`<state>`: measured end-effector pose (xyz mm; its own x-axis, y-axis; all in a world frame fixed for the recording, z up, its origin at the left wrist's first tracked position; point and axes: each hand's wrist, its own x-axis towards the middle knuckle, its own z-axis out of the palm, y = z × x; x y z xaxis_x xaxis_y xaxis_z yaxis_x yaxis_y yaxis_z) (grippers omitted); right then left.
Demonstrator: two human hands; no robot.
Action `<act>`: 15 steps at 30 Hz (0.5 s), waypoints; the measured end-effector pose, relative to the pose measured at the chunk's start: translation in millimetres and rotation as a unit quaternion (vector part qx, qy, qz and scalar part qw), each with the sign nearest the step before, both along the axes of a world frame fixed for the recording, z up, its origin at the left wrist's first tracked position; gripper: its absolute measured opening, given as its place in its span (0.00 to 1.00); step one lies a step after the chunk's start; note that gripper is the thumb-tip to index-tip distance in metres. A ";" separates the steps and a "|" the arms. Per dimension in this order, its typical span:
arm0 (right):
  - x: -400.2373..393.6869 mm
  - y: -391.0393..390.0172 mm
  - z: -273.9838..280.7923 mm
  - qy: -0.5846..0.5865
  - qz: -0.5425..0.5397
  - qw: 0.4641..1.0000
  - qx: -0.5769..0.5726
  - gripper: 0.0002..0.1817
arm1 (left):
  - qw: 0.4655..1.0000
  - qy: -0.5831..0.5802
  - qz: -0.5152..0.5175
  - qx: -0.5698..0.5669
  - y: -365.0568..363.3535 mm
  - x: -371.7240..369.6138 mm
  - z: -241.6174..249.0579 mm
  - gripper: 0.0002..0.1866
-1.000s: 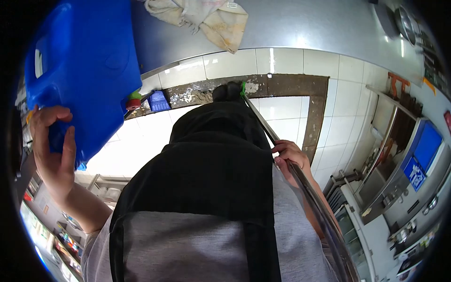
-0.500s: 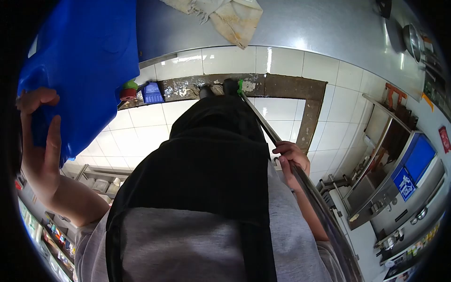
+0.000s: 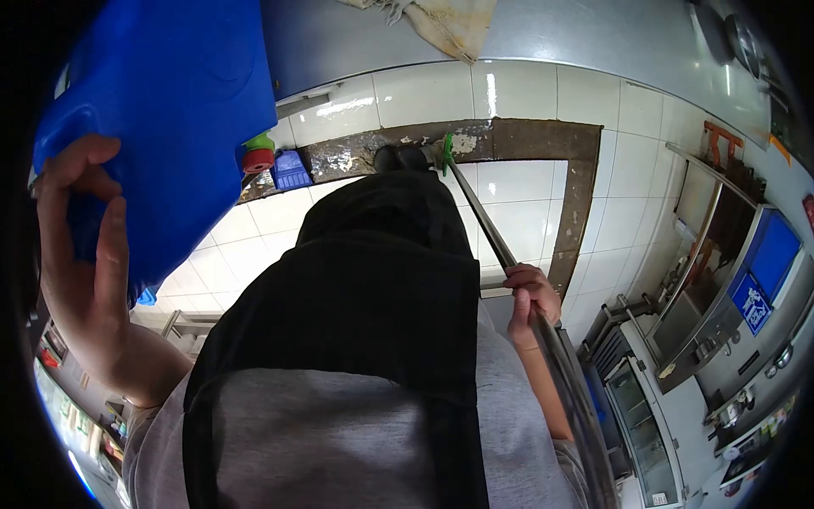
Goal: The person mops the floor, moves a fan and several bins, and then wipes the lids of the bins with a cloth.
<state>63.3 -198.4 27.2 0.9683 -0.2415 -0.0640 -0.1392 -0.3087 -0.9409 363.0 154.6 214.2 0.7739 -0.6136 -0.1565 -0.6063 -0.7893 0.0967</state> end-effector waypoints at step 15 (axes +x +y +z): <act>-24.5 18.5 -12.6 -0.070 -0.054 0.996 0.020 0.14 | 0.997 0.030 -0.034 -0.060 29.6 -9.4 -9.9 0.32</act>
<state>38.8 -179.9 14.6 0.9368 -0.3452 0.0576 -0.0369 -0.2613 -0.9646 353.6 184.1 204.3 0.7211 -0.6817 -0.1238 -0.6487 -0.7271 0.2248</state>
